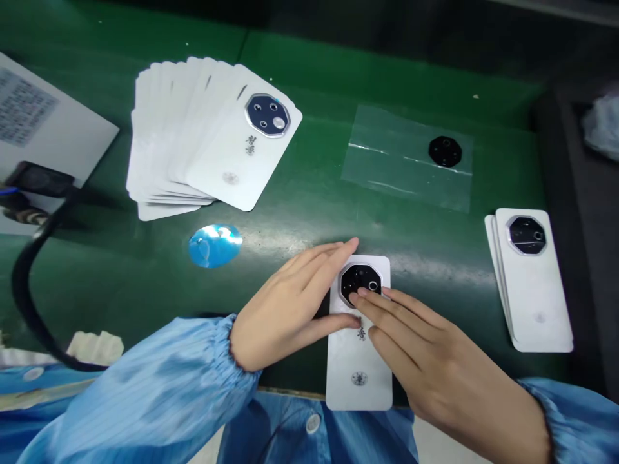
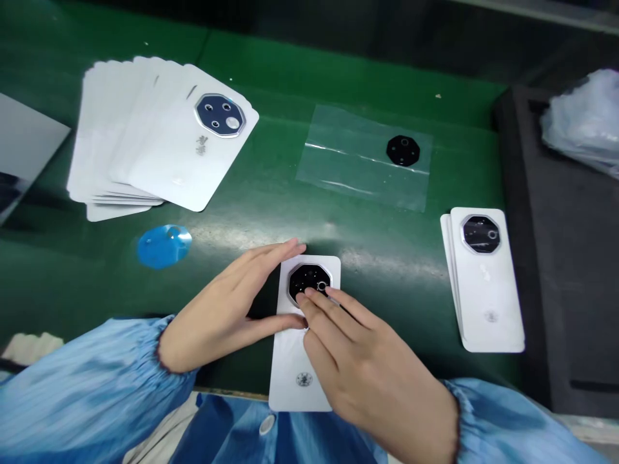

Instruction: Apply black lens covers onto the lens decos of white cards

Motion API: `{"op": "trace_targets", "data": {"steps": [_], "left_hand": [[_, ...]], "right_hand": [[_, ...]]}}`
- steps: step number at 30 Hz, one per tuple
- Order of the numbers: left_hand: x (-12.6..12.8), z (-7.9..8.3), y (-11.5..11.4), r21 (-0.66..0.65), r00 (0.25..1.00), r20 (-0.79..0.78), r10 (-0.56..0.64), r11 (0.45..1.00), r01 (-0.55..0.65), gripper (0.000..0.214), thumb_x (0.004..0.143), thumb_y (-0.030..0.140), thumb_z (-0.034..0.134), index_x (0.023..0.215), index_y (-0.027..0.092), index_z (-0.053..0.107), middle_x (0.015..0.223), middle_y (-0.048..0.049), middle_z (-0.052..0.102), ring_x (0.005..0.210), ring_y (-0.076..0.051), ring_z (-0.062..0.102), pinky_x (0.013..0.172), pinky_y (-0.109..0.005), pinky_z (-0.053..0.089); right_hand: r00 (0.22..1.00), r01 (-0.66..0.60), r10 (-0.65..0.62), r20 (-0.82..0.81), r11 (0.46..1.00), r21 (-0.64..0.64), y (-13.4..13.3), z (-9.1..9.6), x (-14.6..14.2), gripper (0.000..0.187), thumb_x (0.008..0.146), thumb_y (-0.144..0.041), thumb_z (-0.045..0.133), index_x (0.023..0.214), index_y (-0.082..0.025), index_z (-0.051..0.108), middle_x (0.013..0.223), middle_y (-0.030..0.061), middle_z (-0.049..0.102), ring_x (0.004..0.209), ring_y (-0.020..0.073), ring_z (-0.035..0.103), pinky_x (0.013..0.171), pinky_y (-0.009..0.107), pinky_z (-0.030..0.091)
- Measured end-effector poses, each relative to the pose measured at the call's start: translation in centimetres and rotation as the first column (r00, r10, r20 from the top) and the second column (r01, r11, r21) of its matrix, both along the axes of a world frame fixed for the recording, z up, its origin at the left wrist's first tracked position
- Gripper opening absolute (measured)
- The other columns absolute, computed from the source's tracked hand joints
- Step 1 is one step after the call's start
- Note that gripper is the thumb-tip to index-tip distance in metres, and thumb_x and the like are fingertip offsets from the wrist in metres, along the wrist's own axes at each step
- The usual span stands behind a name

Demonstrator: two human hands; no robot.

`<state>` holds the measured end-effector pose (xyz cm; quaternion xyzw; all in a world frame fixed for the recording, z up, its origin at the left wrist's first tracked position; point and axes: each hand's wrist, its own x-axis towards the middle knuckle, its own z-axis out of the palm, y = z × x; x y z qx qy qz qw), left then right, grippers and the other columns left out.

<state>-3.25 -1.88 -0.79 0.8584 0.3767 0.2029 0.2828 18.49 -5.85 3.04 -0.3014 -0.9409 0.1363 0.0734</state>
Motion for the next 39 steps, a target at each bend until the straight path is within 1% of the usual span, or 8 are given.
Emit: {"op": "trace_targets", "data": {"steps": [10,14,17,22,26,28,32,39], "left_hand": [[0.2,0.1,0.1,0.020,0.999,0.038,-0.004,1.000,0.003,0.068,0.090,0.045,0.056,0.141,0.007,0.032,0.131,-0.0144,0.055,0.120,-0.022,0.047,0.104,-0.036,0.038],[0.2,0.1,0.1,-0.029,0.998,0.057,-0.005,1.000,0.006,0.070,0.088,0.044,0.060,0.142,0.011,0.030,0.129,-0.0124,0.053,0.119,-0.021,0.047,0.102,-0.037,0.039],[0.2,0.1,-0.1,-0.077,0.998,0.063,0.014,0.997,-0.009,0.076,0.082,0.041,0.069,0.142,0.016,0.031,0.128,-0.0113,0.049,0.118,-0.023,0.046,0.101,-0.040,0.041],[0.4,0.0,-0.4,-0.246,0.944,0.288,0.163,0.965,-0.091,0.073,0.080,0.021,0.070,0.142,0.025,0.031,0.125,-0.0098,0.041,0.119,-0.023,0.047,0.095,-0.037,0.051],[0.8,-0.2,-0.6,-0.460,0.816,0.468,0.339,0.882,-0.103,0.077,0.077,0.018,0.073,0.142,0.032,0.033,0.131,-0.0079,0.036,0.118,-0.023,0.052,0.086,-0.031,0.059],[0.9,-0.2,-0.5,-0.508,0.769,0.504,0.392,0.855,-0.103,0.076,0.076,0.017,0.073,0.141,0.032,0.035,0.137,-0.0077,0.035,0.118,-0.023,0.053,0.090,-0.032,0.058],[1.2,0.5,-0.3,-0.650,0.729,0.478,0.489,0.756,-0.081,0.066,0.080,0.018,0.070,0.137,0.027,0.038,0.115,-0.0060,0.060,0.092,-0.016,0.067,0.076,-0.025,0.061],[1.2,1.6,-0.2,-0.716,0.692,0.430,0.580,0.686,-0.130,0.038,0.081,0.022,0.069,0.114,0.018,0.052,0.075,0.0014,0.067,0.058,-0.010,0.065,0.045,-0.013,0.051]], "right_hand": [[1.000,-0.013,0.013,0.020,1.000,-0.013,1.0,0.8,-1.5,0.030,0.089,-0.003,0.037,0.101,0.003,0.064,0.122,0.0287,0.058,0.120,0.0370,0.053,0.107,0.050,0.043],[0.990,0.078,-0.104,-0.096,0.967,-0.244,2.5,0.6,-0.9,0.024,0.090,-0.004,0.040,0.098,-0.008,0.062,0.123,0.0194,0.061,0.126,0.0299,0.049,0.111,0.050,0.037],[0.899,0.148,-0.347,-0.266,0.814,-0.562,3.9,0.7,0.6,0.014,0.094,-0.015,0.046,0.095,-0.021,0.059,0.123,0.0074,0.064,0.131,0.0240,0.044,0.111,0.047,0.037],[0.563,0.144,-0.759,-0.327,0.479,-0.866,4.7,0.6,3.0,0.009,0.093,-0.028,0.057,0.088,-0.024,0.063,0.140,0.0022,0.051,0.134,0.0286,0.039,0.112,0.049,0.032],[0.599,-0.063,-0.791,-0.124,0.108,-0.992,4.3,1.0,3.2,0.013,0.093,-0.028,0.058,0.083,-0.021,0.064,0.141,0.0047,0.049,0.126,0.0285,0.049,0.101,0.041,0.045],[0.625,-0.162,-0.776,-0.088,-0.018,-0.987,4.2,1.2,3.3,0.012,0.093,-0.027,0.058,0.084,-0.021,0.064,0.138,0.0058,0.052,0.123,0.0277,0.052,0.095,0.039,0.050],[0.613,-0.304,-0.782,-0.111,-0.104,-0.947,4.0,1.3,3.4,0.011,0.093,-0.023,0.057,0.086,-0.021,0.065,0.131,0.0054,0.058,0.129,0.0249,0.047,0.112,0.042,0.035],[0.642,-0.363,-0.739,-0.201,-0.062,-0.930,4.1,0.9,3.2,0.013,0.093,-0.021,0.054,0.085,-0.022,0.064,0.124,0.0076,0.064,0.127,0.0226,0.050,0.113,0.041,0.031]]}}
